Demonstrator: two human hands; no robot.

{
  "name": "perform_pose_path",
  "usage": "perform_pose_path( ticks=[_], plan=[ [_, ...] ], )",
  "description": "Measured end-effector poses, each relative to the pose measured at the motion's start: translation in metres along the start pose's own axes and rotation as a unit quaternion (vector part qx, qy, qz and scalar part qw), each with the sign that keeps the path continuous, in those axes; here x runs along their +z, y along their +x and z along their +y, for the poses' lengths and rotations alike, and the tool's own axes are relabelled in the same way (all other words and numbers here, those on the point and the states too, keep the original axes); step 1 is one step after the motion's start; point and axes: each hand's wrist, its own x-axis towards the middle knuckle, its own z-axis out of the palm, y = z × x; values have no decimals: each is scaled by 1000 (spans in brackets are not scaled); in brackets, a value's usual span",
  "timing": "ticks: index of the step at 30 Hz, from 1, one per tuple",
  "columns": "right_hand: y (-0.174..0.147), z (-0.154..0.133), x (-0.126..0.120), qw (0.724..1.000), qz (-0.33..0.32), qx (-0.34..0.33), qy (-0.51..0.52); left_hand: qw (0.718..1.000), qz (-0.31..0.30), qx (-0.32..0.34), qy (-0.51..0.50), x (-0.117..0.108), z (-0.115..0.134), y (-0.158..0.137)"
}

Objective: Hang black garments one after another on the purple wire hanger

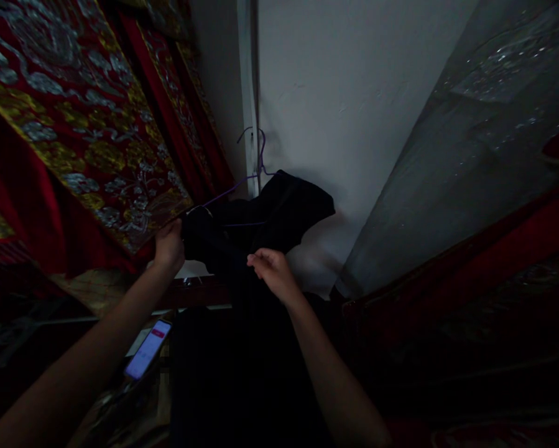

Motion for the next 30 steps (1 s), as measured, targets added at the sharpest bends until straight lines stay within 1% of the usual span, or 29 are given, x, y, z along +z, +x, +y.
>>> perform_pose_path(
  ticks=[2, 3, 4, 5, 6, 7, 8, 9, 10, 12, 14, 16, 18, 20, 22, 24, 25, 26, 27, 28, 29, 30],
  plan=[
    [-7, -3, 5, 999, 14, 17, 38, 996, -61, -58, 9, -1, -9, -7],
    [-10, -3, 6, 998, 28, 23, 54, 989, -111, -89, 28, -1, -11, -10],
    [-13, -2, 5, 996, 42, 27, 68, 976, -173, -116, 60, -1, -12, -12],
    [-17, 0, 3, 995, 56, 29, 79, 956, -241, -133, 100, 0, -12, -15],
    [-21, 3, 1, 993, 68, 31, 87, 931, -307, -134, 145, 2, -12, -17],
    [-24, 7, -2, 992, 78, 34, 91, 908, -358, -115, 186, 4, -11, -20],
    [-27, 12, -5, 992, 84, 37, 91, 889, -394, -83, 218, 7, -9, -23],
    [-29, 17, -8, 991, 90, 42, 86, 879, -411, -46, 236, 10, -6, -27],
    [-32, 22, -10, 992, 96, 45, 73, 881, -409, -5, 240, 14, -1, -30],
    [-35, 30, -15, 993, 109, 35, 23, 901, -375, 62, 211, 23, 13, -39],
    [-37, 34, -16, 992, 122, 3, -40, 917, -354, 95, 158, 31, 31, -50],
    [-39, 31, -14, 990, 116, -37, -75, 927, -341, 113, 109, 38, 48, -63],
    [-41, 24, -7, 993, 73, -63, -73, 930, -334, 127, 81, 43, 63, -76],
    [-40, 15, 2, 996, 12, -75, -57, 928, -333, 146, 85, 46, 72, -89],
    [-36, 6, 8, 996, -39, -69, -49, 923, -327, 176, 99, 47, 77, -96],
    [-29, -4, 7, 994, -69, -54, -60, 923, -312, 206, 94, 45, 78, -97],
    [-24, -10, 3, 993, -81, -47, -68, 923, -316, 203, 86, 44, 76, -96],
    [-17, -16, -3, 992, -89, -45, -73, 922, -331, 184, 76, 42, 74, -94],
    [-9, -24, -11, 991, -96, -51, -76, 917, -363, 150, 72, 40, 70, -92],
    [0, -32, -20, 990, -103, -64, -76, 904, -407, 105, 77, 37, 65, -91],
    [11, -40, -30, 988, -105, -83, -74, 883, -458, 55, 90, 36, 58, -90],
    [24, -48, -40, 986, -103, -109, -75, 853, -510, 8, 112, 34, 50, -89]
  ],
)
